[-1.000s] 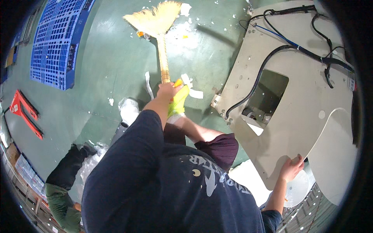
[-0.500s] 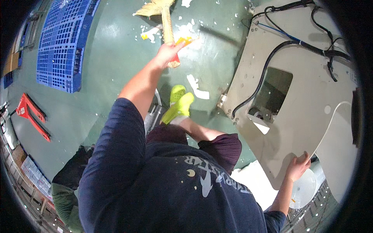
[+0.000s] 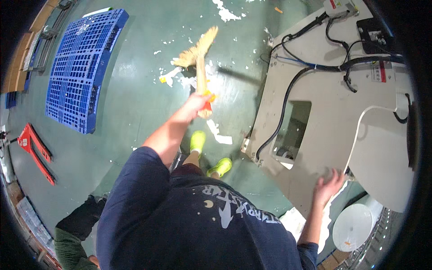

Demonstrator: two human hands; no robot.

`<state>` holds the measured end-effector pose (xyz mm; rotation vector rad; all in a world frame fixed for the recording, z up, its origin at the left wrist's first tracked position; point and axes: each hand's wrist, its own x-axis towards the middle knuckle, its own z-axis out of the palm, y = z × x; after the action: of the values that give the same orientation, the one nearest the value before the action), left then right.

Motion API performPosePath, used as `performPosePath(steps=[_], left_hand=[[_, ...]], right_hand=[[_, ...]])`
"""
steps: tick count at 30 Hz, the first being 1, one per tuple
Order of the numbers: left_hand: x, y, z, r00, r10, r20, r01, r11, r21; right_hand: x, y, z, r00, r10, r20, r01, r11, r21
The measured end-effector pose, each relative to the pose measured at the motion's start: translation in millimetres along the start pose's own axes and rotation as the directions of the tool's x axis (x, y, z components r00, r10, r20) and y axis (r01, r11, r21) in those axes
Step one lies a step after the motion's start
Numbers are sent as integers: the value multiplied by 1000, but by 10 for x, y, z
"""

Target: The person sweeps shredded white material from the floor using a broom and dustpan, placing the debris into a cardboard box and moving the box to different areas of the workspace.

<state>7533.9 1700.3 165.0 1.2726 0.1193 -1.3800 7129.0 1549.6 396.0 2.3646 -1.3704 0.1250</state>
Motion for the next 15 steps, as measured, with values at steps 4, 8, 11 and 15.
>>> performPosePath(steps=[4, 8, 11, 15], left_hand=[[-720, -216, 213, 993, -32, 114, 36, 999, -35], [-1235, -543, 439, 990, -114, 86, 113, 994, 7], [-1682, -405, 395, 942, -149, 302, 173, 984, -53], [-1995, -653, 75, 871, -218, 440, 79, 947, 311]], right_hand=[[188, -1547, 328, 896, -370, 247, 27, 600, 799], [-112, -2516, 700, 590, -739, 326, -119, 320, 940], [-444, -2411, 920, 611, -702, 365, -197, 312, 929], [-573, -1631, 860, 533, -534, 657, -583, 330, 742]])
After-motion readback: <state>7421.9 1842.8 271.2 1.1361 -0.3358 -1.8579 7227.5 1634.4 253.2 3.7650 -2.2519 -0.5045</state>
